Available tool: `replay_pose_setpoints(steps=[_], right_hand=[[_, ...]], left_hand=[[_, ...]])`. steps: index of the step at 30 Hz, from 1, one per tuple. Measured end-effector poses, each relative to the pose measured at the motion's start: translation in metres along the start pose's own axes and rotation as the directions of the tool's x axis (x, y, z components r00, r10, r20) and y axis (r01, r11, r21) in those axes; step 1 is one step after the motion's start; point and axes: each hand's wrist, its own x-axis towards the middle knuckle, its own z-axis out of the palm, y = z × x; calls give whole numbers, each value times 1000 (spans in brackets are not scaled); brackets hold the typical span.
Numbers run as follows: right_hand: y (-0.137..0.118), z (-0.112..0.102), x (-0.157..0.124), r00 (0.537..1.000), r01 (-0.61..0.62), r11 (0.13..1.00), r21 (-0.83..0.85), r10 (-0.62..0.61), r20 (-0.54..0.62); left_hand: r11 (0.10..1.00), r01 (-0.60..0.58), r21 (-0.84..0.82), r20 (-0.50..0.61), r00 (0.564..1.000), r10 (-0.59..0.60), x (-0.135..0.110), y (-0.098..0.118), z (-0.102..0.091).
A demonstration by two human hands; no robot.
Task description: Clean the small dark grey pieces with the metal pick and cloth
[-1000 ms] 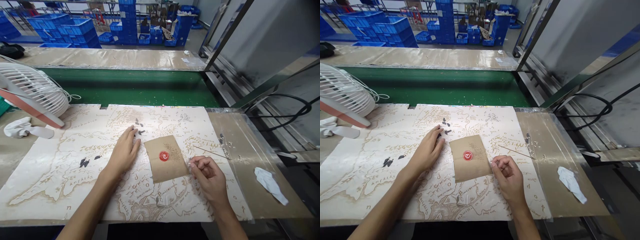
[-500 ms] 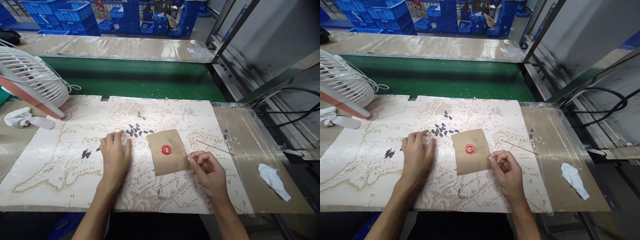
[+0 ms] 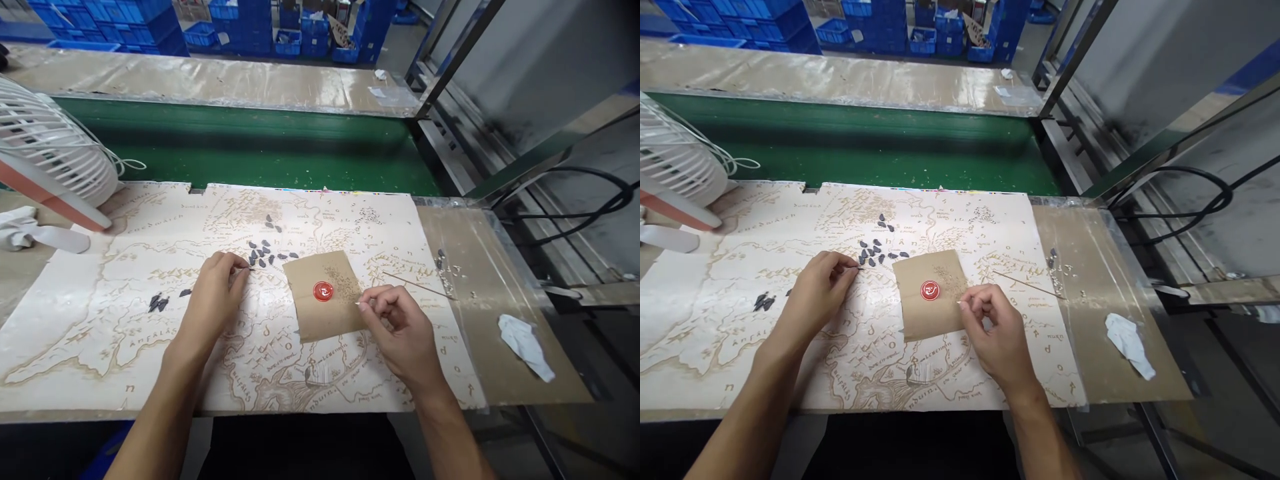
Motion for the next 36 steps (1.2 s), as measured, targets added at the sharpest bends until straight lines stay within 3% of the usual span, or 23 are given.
replay_pose_setpoints(steps=[4, 7, 11, 14, 17, 20, 25, 30, 36], right_hand=[[-17, 11, 10, 986, 108, 982, -153, -86, 143], [-23, 19, 17, 973, 158, 962, -222, -114, 200], [-23, 24, 22, 960, 200, 936, -290, -128, 249], [-22, 24, 24, 955, 224, 921, -318, -143, 259], [-20, 24, 26, 948, 250, 909, -332, -160, 276], [-20, 24, 29, 933, 275, 898, -345, -163, 320], [-23, 23, 32, 914, 304, 882, -360, -163, 372], [-27, 24, 34, 903, 302, 885, -354, -146, 405], [-26, 18, 35, 910, 322, 865, -386, -170, 378]], left_hand=[[957, 138, -254, 73, 990, -123, -13, 17, -9], [898, 143, -416, 83, 989, -119, -24, 29, -12], [962, 115, -249, 87, 992, -96, -40, 37, -7], [999, 16, -49, 49, 999, -14, -50, 37, 0], [982, -76, 171, 6, 997, 76, -55, 38, 9], [946, -168, 277, 21, 985, 169, -56, 40, 16], [943, -286, 172, 71, 958, 278, -49, 41, 26], [974, -225, -34, 73, 971, 227, -44, 41, 34], [970, -238, 40, 55, 970, 236, -44, 41, 18]])
